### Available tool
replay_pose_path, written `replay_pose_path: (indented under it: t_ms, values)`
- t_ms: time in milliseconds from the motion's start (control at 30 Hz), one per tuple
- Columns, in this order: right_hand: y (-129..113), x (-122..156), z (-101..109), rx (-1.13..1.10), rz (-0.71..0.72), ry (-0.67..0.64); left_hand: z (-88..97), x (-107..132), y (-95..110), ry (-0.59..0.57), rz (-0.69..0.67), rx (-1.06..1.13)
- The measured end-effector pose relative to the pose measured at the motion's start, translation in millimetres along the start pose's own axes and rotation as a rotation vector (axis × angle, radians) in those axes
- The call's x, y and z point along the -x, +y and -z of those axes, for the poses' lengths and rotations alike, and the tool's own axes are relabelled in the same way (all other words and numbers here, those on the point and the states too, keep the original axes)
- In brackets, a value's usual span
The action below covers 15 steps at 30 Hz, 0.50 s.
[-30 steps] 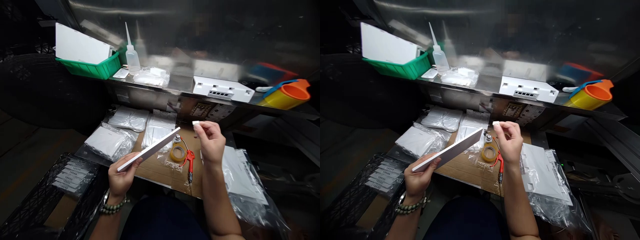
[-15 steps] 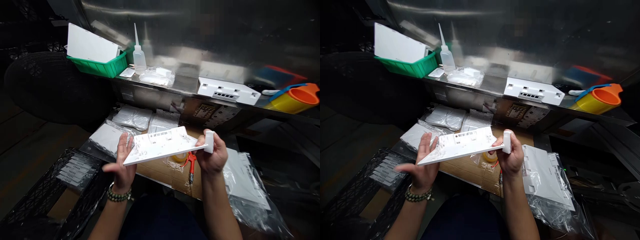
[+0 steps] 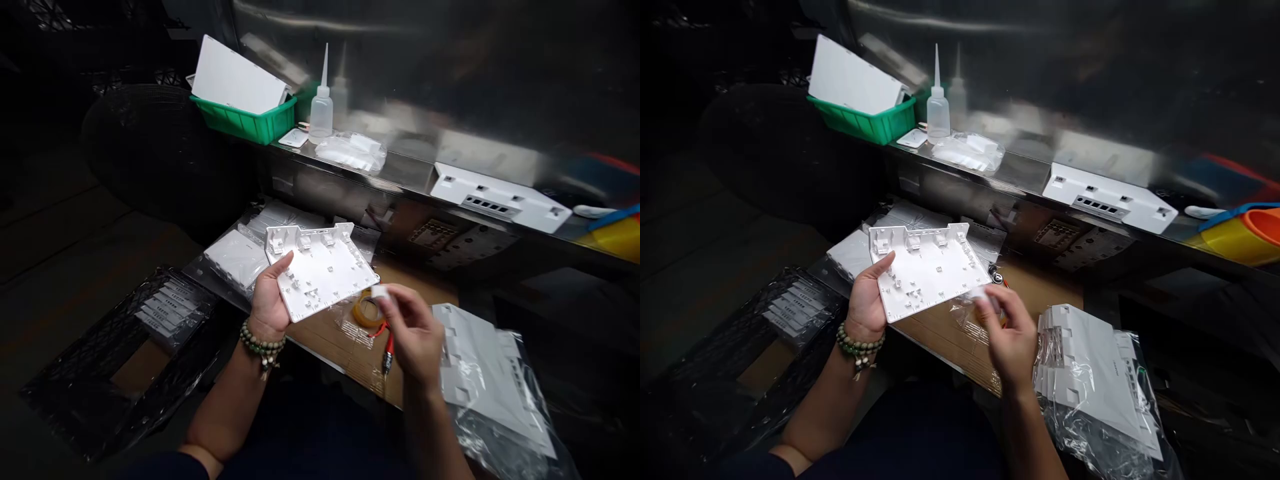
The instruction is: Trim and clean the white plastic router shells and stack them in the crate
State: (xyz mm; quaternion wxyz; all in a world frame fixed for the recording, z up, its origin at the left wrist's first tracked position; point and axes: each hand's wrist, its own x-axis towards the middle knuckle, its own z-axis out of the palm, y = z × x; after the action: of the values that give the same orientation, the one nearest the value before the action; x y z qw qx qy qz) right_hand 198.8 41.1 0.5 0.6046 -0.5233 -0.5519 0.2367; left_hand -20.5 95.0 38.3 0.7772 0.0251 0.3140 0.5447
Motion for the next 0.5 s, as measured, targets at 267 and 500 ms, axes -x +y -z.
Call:
replay_pose_path:
  t_ms: [267, 500]
  values:
    - [-52, 31, -48, 0.144, 0.366, -0.406, -10.9, 6, -14, -0.078, 0.132, -0.064]
    - [-47, 34, -42, 0.195, 0.381, -0.368, -8.7, 6, -17, -0.004, 0.106, -0.031]
